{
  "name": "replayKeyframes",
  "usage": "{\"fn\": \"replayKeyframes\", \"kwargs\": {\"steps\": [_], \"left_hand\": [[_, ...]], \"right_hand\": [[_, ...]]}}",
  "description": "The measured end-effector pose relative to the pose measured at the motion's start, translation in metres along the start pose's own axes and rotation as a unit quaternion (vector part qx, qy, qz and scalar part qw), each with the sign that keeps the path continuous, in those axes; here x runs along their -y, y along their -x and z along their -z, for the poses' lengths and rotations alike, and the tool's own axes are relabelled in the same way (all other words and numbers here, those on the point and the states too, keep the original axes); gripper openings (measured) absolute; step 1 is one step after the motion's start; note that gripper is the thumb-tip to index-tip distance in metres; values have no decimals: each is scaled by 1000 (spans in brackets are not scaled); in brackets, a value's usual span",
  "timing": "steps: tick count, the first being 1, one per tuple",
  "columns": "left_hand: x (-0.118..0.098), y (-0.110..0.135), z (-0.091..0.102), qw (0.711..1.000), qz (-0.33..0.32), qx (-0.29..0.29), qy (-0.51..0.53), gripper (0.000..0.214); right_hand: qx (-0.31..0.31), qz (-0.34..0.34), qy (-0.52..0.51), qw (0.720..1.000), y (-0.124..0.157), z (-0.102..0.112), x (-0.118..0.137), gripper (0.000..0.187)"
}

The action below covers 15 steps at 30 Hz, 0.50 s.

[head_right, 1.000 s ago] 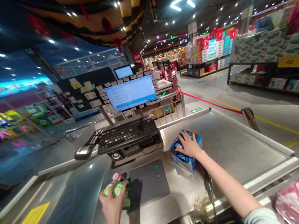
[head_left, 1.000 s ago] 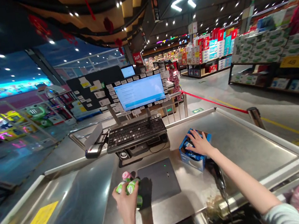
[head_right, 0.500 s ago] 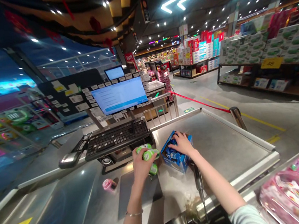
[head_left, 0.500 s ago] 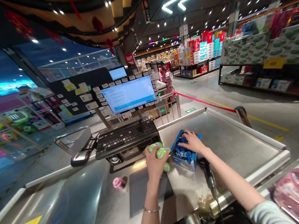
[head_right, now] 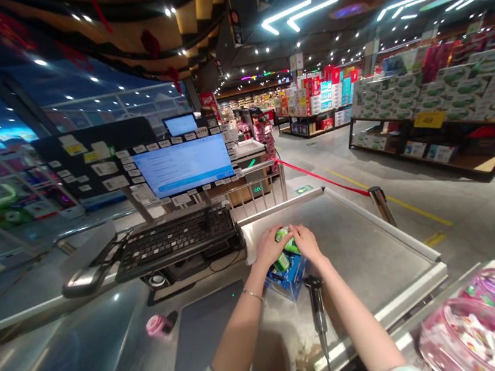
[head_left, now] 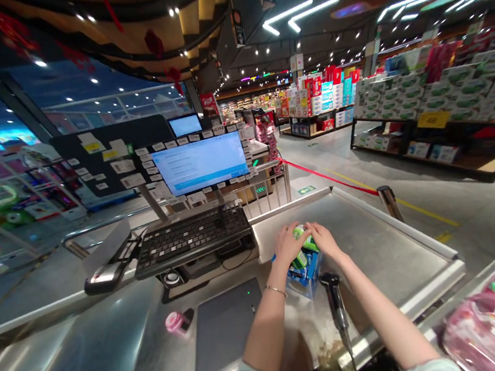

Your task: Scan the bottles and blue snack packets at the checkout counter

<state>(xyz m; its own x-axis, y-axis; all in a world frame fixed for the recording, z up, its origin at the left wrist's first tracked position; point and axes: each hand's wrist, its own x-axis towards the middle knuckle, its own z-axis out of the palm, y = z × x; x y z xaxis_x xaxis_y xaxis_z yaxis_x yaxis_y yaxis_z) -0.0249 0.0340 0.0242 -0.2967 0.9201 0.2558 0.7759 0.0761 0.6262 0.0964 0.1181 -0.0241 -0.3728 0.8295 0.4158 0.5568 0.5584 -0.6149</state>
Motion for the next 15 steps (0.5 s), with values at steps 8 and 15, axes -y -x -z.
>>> {"fn": "replayKeyframes", "kwargs": {"steps": [8,15], "left_hand": [[31,-5,-7,978,178,-67,82,48],[50,-7,-4,982,152,1,113,34]], "right_hand": [[4,6,78,997,1,-19,37,41],[-7,-24,62,998,15,-21,38,41]]}}
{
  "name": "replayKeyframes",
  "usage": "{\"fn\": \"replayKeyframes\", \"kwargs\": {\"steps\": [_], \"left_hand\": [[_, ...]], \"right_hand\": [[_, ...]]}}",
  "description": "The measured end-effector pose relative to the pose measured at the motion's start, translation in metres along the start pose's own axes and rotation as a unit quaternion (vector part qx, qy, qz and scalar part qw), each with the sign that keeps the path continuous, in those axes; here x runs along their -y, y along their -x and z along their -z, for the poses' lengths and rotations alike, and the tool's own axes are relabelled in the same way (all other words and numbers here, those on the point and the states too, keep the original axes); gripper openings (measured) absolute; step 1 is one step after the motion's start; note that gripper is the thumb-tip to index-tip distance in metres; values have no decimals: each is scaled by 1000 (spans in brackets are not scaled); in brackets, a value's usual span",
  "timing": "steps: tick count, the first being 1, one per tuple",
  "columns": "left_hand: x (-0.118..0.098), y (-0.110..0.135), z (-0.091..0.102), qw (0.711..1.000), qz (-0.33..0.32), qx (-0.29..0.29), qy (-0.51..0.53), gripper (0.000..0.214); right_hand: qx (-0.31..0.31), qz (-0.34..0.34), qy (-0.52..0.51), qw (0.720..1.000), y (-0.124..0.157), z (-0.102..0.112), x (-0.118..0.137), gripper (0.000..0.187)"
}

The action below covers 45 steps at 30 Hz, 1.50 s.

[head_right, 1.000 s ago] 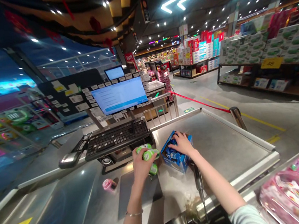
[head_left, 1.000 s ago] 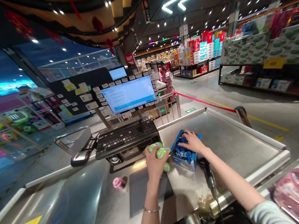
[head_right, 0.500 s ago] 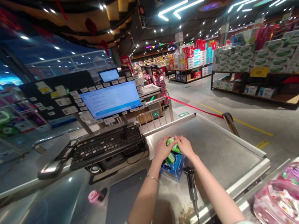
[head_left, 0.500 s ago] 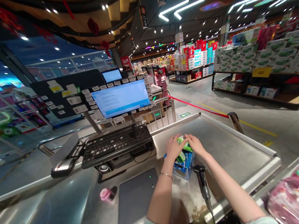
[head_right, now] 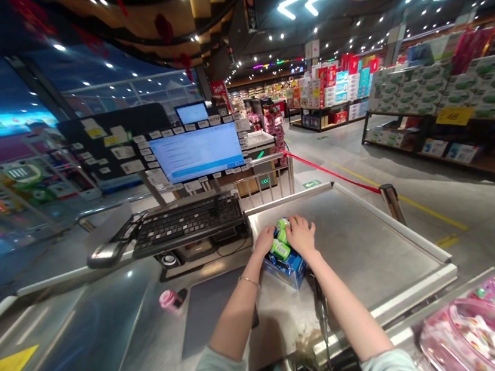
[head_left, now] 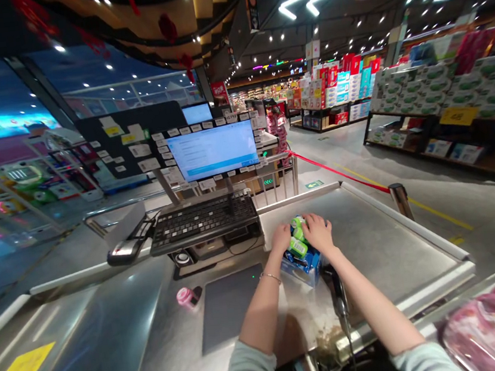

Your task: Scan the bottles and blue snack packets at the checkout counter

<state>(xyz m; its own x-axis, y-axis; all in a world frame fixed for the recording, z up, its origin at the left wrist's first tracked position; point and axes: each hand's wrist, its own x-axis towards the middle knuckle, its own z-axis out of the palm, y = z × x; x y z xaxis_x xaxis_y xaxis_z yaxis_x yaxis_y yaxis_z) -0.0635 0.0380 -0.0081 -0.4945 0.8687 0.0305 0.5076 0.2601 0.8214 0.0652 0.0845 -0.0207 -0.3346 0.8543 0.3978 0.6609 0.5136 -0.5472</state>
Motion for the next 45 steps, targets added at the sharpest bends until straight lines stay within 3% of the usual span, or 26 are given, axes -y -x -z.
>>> {"fn": "replayKeyframes", "kwargs": {"steps": [5,7,9,12,15,18,23,25,28,32,34,37,39,41,42,45], "left_hand": [[1,27,18,998,-41,-40,32,43],[14,54,40,994,-64,-83,31,42],[36,86,69,978,-113,-174,-28,38],[79,134,116,936,-61,-310,-155,39],[122,165,156,884,52,-371,-278,43],[154,175,183,855,150,-367,-335,51],[178,178,205,890,230,-278,-280,43],[174,181,203,897,214,-288,-257,40],[150,184,182,932,126,-288,-182,39],[86,183,126,983,-4,-179,43,45],[51,181,96,982,-55,-128,129,48],[17,177,63,975,-119,-87,167,57],[17,177,50,978,-138,-82,130,60],[33,178,41,984,-129,-87,84,56],[45,179,36,987,-113,-92,71,53],[86,183,21,990,-44,-123,57,46]], "right_hand": [[-48,-2,-64,997,8,14,0,48],[-67,15,-97,993,14,19,6,49],[-76,40,-131,988,24,21,19,47],[-70,79,-177,979,49,15,47,42],[-44,117,-244,962,82,3,77,35],[9,120,-313,942,115,-13,95,33],[69,98,-332,936,153,-38,95,32],[77,98,-330,936,160,-42,92,32],[79,121,-319,937,161,-37,93,40],[93,188,-279,937,154,-20,99,60],[73,201,-275,937,148,-13,94,57],[-18,161,-277,947,127,-4,74,48],[-103,90,-247,959,101,5,55,48],[-169,25,-194,966,69,14,36,50],[-171,0,-158,973,54,19,28,52],[-85,-22,-64,994,19,23,8,51]]}}
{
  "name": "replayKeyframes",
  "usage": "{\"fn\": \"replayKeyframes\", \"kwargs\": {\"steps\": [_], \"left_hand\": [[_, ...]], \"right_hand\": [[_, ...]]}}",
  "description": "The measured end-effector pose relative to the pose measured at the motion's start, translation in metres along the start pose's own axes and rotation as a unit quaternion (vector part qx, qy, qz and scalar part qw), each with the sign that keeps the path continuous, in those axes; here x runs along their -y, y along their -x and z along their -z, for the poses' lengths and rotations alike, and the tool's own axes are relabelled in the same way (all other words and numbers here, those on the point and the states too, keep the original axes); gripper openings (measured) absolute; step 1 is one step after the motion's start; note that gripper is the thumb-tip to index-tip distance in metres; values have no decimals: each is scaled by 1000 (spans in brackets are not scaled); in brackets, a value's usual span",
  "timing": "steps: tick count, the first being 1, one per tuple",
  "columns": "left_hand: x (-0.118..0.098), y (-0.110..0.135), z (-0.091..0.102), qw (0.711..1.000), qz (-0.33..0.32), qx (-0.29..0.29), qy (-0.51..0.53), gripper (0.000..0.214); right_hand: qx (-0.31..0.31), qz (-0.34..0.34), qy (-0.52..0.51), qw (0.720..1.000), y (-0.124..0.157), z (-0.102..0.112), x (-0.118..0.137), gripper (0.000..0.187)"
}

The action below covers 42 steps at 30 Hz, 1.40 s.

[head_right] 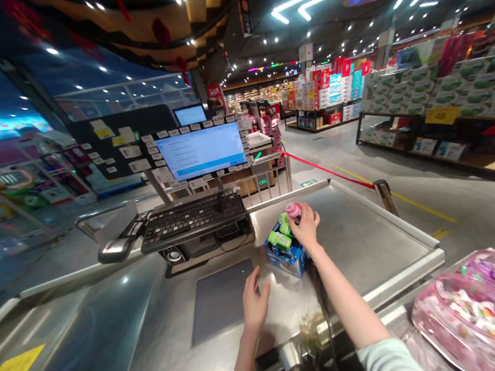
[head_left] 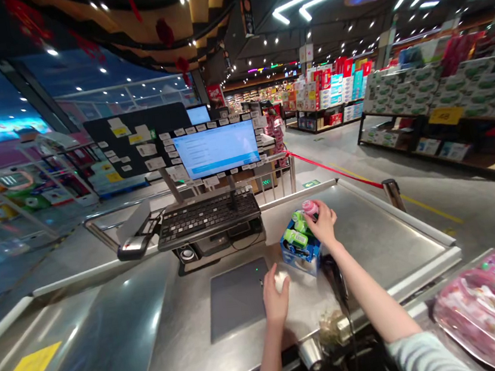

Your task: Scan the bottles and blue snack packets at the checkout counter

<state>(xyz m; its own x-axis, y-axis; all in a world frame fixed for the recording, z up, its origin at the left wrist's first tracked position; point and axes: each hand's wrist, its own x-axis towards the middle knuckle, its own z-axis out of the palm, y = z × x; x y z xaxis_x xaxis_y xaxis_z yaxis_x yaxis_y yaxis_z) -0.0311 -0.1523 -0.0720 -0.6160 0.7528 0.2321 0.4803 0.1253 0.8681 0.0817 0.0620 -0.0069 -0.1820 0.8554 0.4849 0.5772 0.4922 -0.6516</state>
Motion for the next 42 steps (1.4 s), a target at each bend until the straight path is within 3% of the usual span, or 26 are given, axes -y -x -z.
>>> {"fn": "replayKeyframes", "kwargs": {"steps": [4,10,14,17,22,27,30,35,42], "left_hand": [[29,9,-15,999,19,-30,-9,39],[30,10,-28,999,1,-41,-12,35],[36,17,-28,998,20,-50,-14,33],[44,21,-26,998,34,-51,-18,32],[51,22,-22,998,35,-56,-11,31],[51,24,-15,999,29,-37,4,30],[50,26,-8,999,20,-27,12,31],[46,21,-1,1000,10,-26,14,28],[12,-19,-11,998,-65,-14,13,31]], "right_hand": [[63,-8,16,998,-5,-11,-16,48],[106,-49,30,993,3,-14,-29,57],[85,-75,35,993,10,0,-32,65],[64,-81,34,994,35,12,-36,68],[32,-99,97,990,105,21,-48,66],[93,-181,136,970,149,18,-54,73],[135,-231,92,959,153,12,-55,77],[148,-279,59,947,148,1,-60,72],[145,-335,30,931,140,7,-70,49]]}}
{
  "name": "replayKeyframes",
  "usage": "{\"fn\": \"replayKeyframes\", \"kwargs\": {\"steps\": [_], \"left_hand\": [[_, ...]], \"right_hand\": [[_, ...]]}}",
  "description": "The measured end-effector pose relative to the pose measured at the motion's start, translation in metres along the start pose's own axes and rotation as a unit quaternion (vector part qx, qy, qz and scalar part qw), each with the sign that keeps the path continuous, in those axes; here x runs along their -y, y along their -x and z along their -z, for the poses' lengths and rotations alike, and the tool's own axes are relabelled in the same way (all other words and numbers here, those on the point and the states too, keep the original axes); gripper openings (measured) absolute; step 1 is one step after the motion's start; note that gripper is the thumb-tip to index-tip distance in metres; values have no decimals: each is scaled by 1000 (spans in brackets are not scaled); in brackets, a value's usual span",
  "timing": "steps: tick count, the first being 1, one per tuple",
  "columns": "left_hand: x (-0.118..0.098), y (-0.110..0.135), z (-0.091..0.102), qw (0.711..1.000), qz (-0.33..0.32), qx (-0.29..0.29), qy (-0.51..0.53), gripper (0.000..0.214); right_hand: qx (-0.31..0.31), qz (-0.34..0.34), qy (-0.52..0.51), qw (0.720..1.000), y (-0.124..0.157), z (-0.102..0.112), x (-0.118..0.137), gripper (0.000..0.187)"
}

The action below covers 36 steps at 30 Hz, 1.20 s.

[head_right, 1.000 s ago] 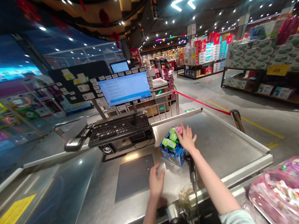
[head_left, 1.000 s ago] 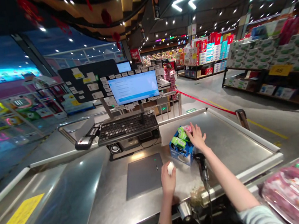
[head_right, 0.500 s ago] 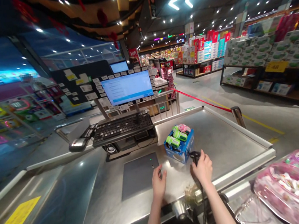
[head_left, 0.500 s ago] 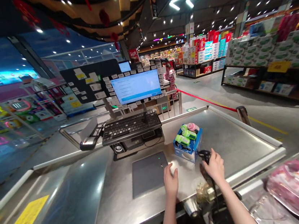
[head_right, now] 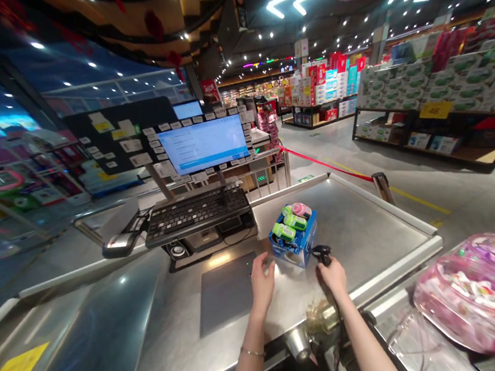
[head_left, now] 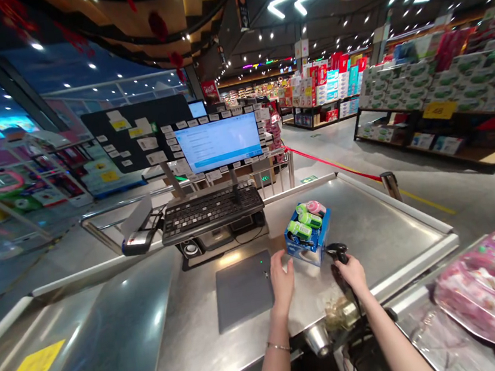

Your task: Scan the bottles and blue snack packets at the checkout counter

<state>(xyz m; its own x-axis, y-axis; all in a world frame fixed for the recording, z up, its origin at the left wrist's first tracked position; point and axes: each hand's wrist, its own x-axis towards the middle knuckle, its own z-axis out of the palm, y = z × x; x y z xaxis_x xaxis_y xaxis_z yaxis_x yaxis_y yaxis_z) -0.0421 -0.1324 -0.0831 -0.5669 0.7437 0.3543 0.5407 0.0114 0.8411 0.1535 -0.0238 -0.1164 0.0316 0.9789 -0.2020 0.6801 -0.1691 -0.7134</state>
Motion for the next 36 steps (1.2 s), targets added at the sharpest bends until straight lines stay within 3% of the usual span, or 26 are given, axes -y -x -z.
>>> {"fn": "replayKeyframes", "kwargs": {"steps": [5,9,14,19,24,27,31,36], "left_hand": [[-24,-44,-14,999,-44,1,-12,34],[-36,-68,-25,997,-71,8,-39,44],[-43,-92,-32,979,-152,103,-88,74],[-48,-106,-30,957,-181,176,-144,64],[-52,-90,-17,965,-180,124,-145,51],[-49,-66,-1,983,-138,54,-107,51],[-31,-26,32,994,-67,-36,-73,50],[-3,16,68,991,-14,-97,-91,44]], "right_hand": [[-56,28,-46,997,-3,32,9,56],[-87,74,-89,989,-6,62,35,61],[-77,158,-93,980,10,97,83,52],[-63,174,6,983,34,107,115,37],[-39,178,55,982,50,99,119,32],[-32,183,77,980,61,96,117,33],[6,221,111,969,83,92,113,32],[98,283,164,940,122,75,113,29]]}}
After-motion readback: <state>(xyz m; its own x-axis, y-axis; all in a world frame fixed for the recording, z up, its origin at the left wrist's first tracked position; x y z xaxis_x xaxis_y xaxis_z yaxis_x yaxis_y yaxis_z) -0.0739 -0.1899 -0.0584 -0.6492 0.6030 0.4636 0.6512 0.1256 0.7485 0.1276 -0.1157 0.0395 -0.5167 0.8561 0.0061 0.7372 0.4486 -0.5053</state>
